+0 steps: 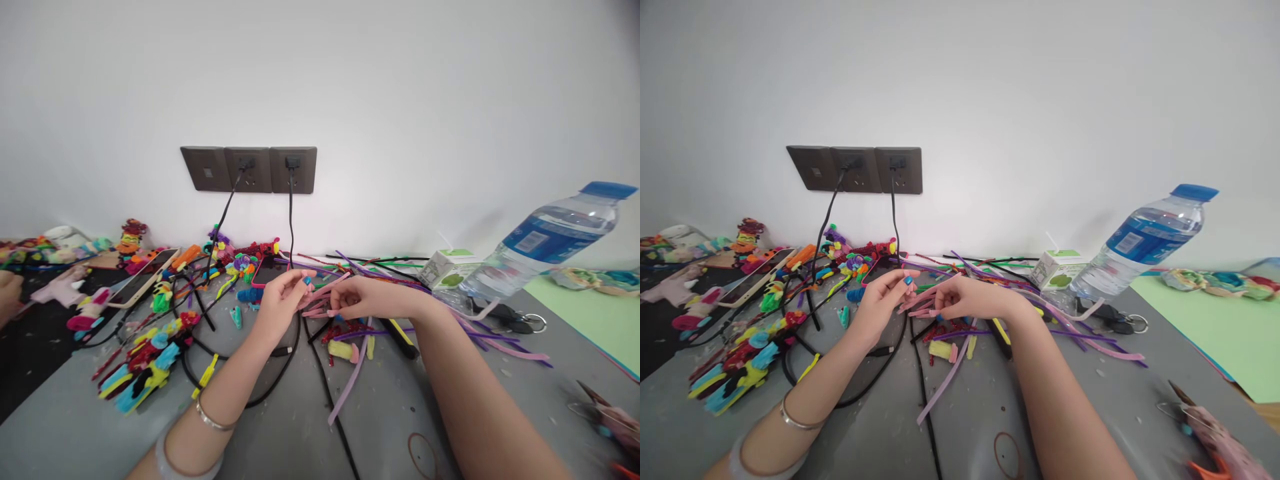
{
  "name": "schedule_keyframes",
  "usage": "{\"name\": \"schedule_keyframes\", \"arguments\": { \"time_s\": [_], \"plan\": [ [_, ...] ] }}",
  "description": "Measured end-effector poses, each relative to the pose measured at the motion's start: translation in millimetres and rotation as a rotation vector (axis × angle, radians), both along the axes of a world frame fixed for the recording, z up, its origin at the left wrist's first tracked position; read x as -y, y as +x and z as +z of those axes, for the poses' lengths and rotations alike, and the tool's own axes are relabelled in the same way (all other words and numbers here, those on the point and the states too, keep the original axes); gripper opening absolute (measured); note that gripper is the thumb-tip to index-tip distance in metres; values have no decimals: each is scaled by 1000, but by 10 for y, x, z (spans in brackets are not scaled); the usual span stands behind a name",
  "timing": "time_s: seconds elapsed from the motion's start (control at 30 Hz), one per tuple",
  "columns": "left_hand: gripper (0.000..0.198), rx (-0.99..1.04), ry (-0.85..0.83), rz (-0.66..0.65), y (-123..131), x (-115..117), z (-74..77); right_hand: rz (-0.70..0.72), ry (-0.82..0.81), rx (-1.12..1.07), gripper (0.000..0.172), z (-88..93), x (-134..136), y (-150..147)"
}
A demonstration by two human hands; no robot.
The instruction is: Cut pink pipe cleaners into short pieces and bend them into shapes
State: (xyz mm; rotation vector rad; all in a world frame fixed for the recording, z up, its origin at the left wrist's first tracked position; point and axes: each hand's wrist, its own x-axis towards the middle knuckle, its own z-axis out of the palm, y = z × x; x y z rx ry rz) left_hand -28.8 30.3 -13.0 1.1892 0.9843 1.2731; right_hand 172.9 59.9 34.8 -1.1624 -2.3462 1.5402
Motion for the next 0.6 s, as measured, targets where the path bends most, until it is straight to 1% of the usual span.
{"name": "schedule_keyframes", "arguments": {
  "time_s": [0.13,0.23,0.3,0.43,0.6],
  "plan": [
    [31,12,-22,-49,10,2,-22,-99,-55,-203,24,-5,-34,70],
    [32,-12,-15,-83,22,6,-37,-172,-105,-283,32,-54,-66,74],
    [30,-19,-10,-103,30,11,-39,-184,-131,-315,34,-91,-87,67],
    [34,-13,-37,-159,45,27,-18,-153,-149,-360,30,-135,-107,50],
    [39,8,-70,-138,50,33,12,-197,-71,-379,22,-111,-89,18]
  ]
}}
